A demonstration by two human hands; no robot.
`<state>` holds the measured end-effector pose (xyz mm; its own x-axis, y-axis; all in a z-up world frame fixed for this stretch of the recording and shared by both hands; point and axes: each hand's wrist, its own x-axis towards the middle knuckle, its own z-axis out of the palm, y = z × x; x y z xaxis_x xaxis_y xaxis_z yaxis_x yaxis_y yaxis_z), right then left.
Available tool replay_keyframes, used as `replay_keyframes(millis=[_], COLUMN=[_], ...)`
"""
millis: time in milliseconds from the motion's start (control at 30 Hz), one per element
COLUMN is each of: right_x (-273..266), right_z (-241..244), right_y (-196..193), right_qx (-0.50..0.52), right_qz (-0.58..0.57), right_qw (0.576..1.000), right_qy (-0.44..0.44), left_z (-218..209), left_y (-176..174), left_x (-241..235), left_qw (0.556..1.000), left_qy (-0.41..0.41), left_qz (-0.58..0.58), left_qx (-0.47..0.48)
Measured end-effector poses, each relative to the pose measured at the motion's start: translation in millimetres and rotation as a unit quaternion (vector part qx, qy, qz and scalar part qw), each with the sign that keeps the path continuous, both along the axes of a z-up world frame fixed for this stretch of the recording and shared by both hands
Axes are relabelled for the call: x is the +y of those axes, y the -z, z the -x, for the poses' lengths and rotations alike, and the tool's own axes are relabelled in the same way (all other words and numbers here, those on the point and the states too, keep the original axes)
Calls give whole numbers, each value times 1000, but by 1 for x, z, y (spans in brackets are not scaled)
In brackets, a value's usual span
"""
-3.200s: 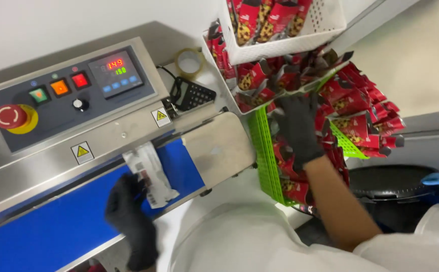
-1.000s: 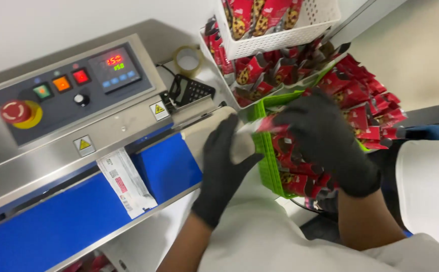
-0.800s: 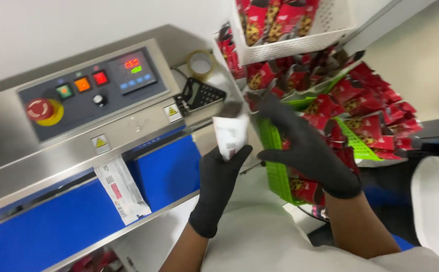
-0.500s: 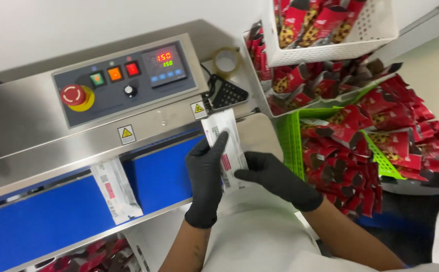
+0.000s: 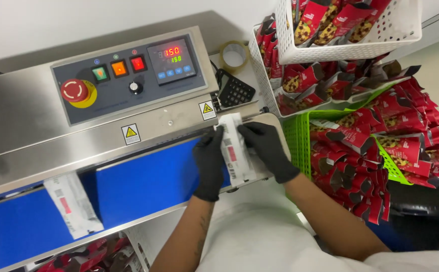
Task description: The person repeatedly picks red snack packets from a green basket, places them into white sleeves on a conveyor belt, and then transfers the sleeved packets into a gray bin. The process is continuous and repetitive throughout the clip.
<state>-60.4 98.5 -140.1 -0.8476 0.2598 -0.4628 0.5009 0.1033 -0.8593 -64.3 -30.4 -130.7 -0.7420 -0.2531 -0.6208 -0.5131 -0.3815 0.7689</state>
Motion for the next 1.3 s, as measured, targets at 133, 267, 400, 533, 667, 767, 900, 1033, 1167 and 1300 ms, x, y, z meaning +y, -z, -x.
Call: replay_keyframes(millis=[133, 267, 400, 533, 667, 767, 900, 1033, 1167, 1300], right_x=[-18, -32, 10, 143, 232, 214, 139, 101, 95, 48], right_z=[11, 8, -8, -48, -75, -82, -92, -104, -92, -74], right_y=[28, 55, -2, -17, -13, -63, -183, -213, -194, -189], right_qx=[-10, 19, 121, 245, 181, 173, 158, 218, 282, 22], right_qz=[60, 73, 3, -222, -565, -552, -431, -412, -93, 38], right_qw=[998, 997, 992, 944, 788, 795, 869, 872, 946, 977], right_qy=[26, 12, -17, -13, -164, -184, -185, -151, -129, -208], left_z=[5, -9, -29, -69, -80, -80, -79, -75, -76, -58], left_y=[54, 99, 62, 4, -34, -2, -56, -81, -42, -111], left_x=[-34, -75, -125, -129, -93, -45, 34, 69, 57, 28], left_qw=[999, 993, 986, 983, 989, 983, 904, 808, 885, 883], left_qy=[-43, -115, -141, -115, -99, -5, 287, 300, 307, 288], left_qz=[6, 6, 38, 141, 94, 105, 110, 209, 194, 130], left_qx=[3, 32, 85, 23, 57, 152, 299, 462, 291, 346])
